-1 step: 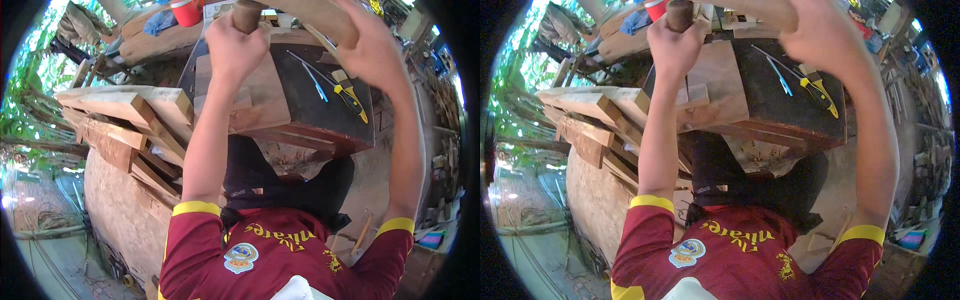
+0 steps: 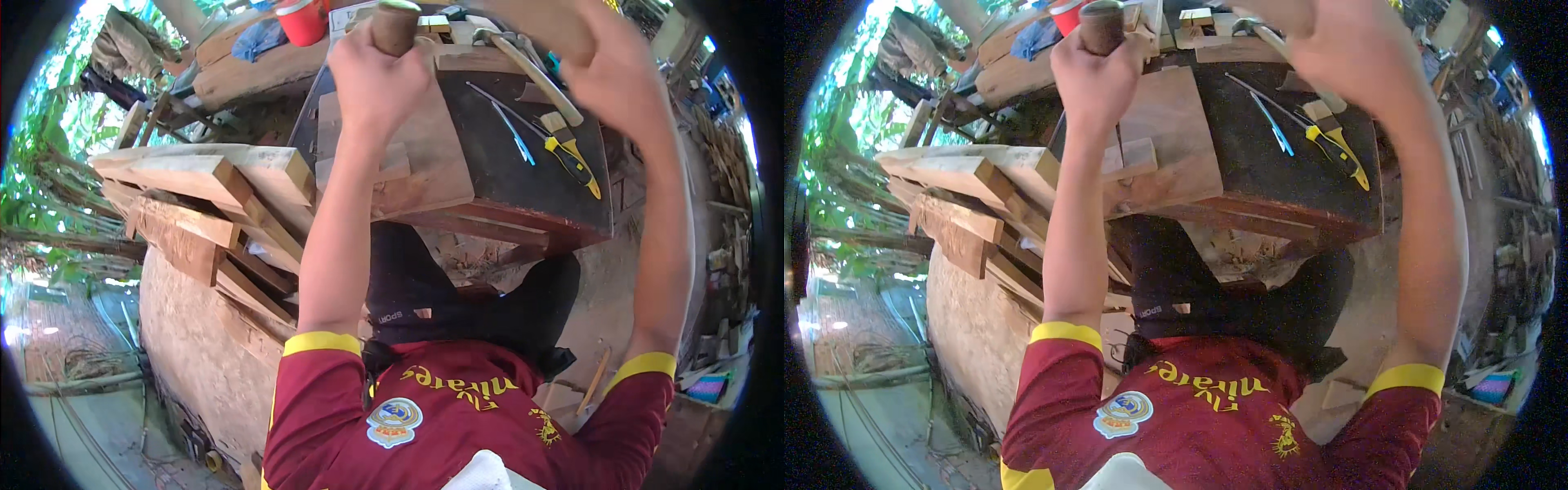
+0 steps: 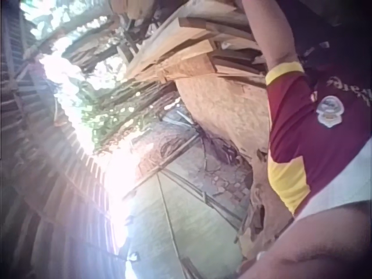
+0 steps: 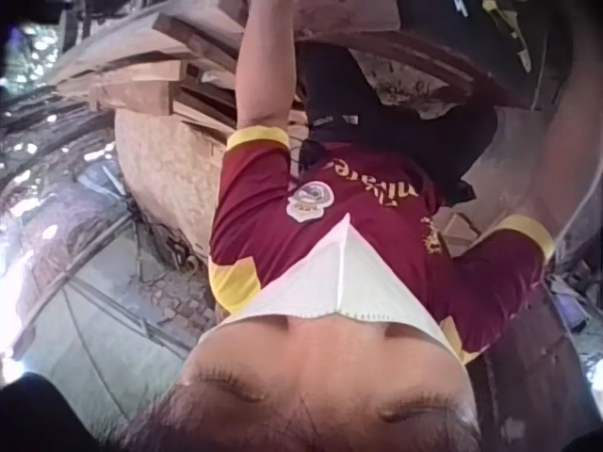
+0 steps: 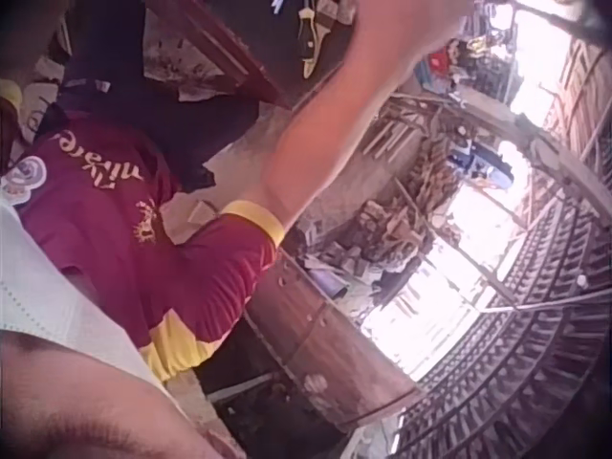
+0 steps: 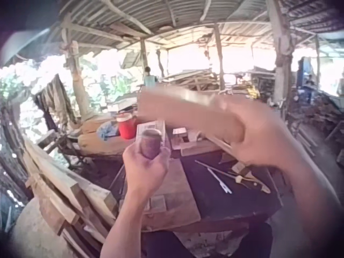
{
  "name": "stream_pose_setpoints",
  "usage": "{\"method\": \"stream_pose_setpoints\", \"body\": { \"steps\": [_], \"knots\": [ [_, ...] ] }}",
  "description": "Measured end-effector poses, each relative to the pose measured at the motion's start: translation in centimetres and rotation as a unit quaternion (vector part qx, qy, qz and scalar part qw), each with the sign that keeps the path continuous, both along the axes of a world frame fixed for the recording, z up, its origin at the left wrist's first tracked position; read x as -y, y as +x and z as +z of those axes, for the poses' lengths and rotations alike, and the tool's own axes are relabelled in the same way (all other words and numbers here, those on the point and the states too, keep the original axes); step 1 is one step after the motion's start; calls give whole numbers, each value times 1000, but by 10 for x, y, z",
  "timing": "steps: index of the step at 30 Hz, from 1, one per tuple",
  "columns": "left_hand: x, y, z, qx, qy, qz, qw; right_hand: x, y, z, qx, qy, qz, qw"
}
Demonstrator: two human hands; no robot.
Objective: The person uses a chisel and a wooden mallet to carve a small rectangular block of wood held in their left hand. They repeatedly strike the chisel to remove wood shavings, occasionally pausing to inspect the carved surface and adjust the wood's position. The task continues with consistent manual shaping of the wood block throughout the clip.
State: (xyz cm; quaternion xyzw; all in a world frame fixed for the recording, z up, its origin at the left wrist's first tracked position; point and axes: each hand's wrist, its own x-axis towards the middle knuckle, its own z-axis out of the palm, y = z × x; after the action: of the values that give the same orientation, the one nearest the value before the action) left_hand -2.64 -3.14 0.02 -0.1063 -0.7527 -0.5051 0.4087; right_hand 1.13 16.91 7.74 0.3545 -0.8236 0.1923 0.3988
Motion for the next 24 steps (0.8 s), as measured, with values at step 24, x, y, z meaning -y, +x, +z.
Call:
{"method": "stream_pose_setpoints", "body": {
  "steps": [24],
  "knots": [
    [-13,2,-3,121,-60,-43,990,-103,7,-85,202,-421,-68,882]
  ]
}}
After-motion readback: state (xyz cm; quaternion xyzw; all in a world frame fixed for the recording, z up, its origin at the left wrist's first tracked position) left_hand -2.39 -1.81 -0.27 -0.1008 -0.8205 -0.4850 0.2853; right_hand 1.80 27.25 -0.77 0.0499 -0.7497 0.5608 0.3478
